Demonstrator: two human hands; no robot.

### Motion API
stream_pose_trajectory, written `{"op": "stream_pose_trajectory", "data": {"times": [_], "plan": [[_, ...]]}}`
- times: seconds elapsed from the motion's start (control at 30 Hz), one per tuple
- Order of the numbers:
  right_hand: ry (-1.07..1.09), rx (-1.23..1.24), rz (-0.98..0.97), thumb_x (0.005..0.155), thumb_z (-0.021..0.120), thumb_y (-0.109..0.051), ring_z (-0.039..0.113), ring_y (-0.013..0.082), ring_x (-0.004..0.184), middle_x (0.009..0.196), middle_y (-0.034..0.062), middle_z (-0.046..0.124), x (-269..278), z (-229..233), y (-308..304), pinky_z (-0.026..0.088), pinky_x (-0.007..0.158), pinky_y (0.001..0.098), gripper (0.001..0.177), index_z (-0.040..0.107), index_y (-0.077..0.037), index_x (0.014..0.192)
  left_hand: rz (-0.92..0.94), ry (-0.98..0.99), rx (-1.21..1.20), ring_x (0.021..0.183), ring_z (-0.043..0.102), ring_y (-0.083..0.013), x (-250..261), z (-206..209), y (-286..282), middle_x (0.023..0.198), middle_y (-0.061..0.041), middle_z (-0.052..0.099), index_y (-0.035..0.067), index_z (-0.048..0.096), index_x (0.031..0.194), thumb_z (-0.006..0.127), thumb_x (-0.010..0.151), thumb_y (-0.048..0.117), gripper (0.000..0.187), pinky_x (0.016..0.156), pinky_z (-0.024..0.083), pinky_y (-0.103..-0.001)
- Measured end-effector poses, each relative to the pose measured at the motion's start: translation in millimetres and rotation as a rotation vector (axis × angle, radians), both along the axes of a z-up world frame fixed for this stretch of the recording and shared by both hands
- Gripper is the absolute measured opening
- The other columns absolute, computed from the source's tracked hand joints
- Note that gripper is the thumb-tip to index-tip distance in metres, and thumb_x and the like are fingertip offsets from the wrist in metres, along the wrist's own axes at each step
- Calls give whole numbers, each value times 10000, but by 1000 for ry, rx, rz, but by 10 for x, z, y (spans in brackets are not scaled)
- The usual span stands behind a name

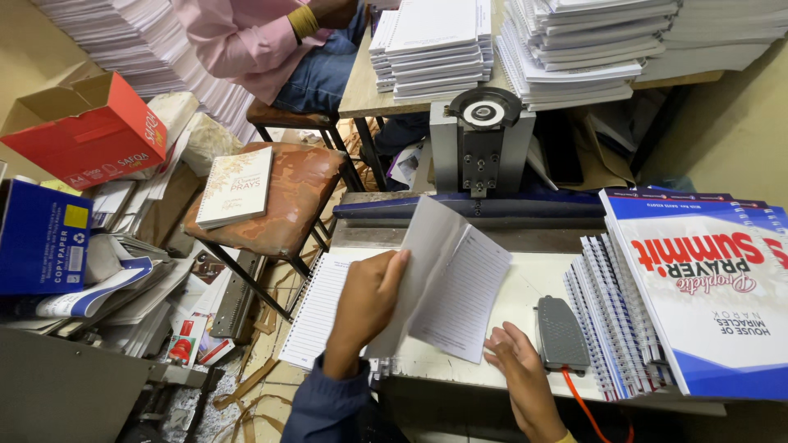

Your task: The person assembles spiral-bound notebooks by inserting loose paper sheets into covers and securing them with a handheld electric stapler. They repeatedly pick up a cover, place a sheet of paper inside, and staple the spine before stacking the finished notebooks.

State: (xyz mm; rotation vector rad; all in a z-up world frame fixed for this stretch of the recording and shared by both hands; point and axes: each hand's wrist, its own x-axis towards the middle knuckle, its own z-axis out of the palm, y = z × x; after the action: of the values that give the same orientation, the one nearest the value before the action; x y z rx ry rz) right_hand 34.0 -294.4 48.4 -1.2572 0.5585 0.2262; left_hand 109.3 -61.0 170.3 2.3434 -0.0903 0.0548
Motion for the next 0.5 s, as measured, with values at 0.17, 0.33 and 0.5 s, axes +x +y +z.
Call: {"op": "stream_pose_trajectory", "data": {"times": [0.17,0.33,0.5], "plan": [[-85,5,225,875,648,-424,601,299,1485,1647,145,591,319,-148,53,412,1273,393,856,448,-121,1650,-117,17,-633,599,639,-171,-637,389,630,762,-81,724,23,715,824,538,1104,314,441,488,489,-313],[-2,568,379,1018,566,-257,607,479,1353,1521,319,575,-1,-768,433,509,1143,602,537,556,-30,1505,-40,38,-986,506,450,-104,-1038,111,917,606,14,531,107,549,680,628,1091,302,461,428,306,-282],[275,909,-10,1064,344,-233,399,491,1559,1673,353,464,-492,-612,718,254,1307,619,656,420,131,1604,108,154,-1233,525,622,-241,-1349,-484,1148,634,-101,672,13,684,787,635,1079,308,418,436,488,-374]]}}
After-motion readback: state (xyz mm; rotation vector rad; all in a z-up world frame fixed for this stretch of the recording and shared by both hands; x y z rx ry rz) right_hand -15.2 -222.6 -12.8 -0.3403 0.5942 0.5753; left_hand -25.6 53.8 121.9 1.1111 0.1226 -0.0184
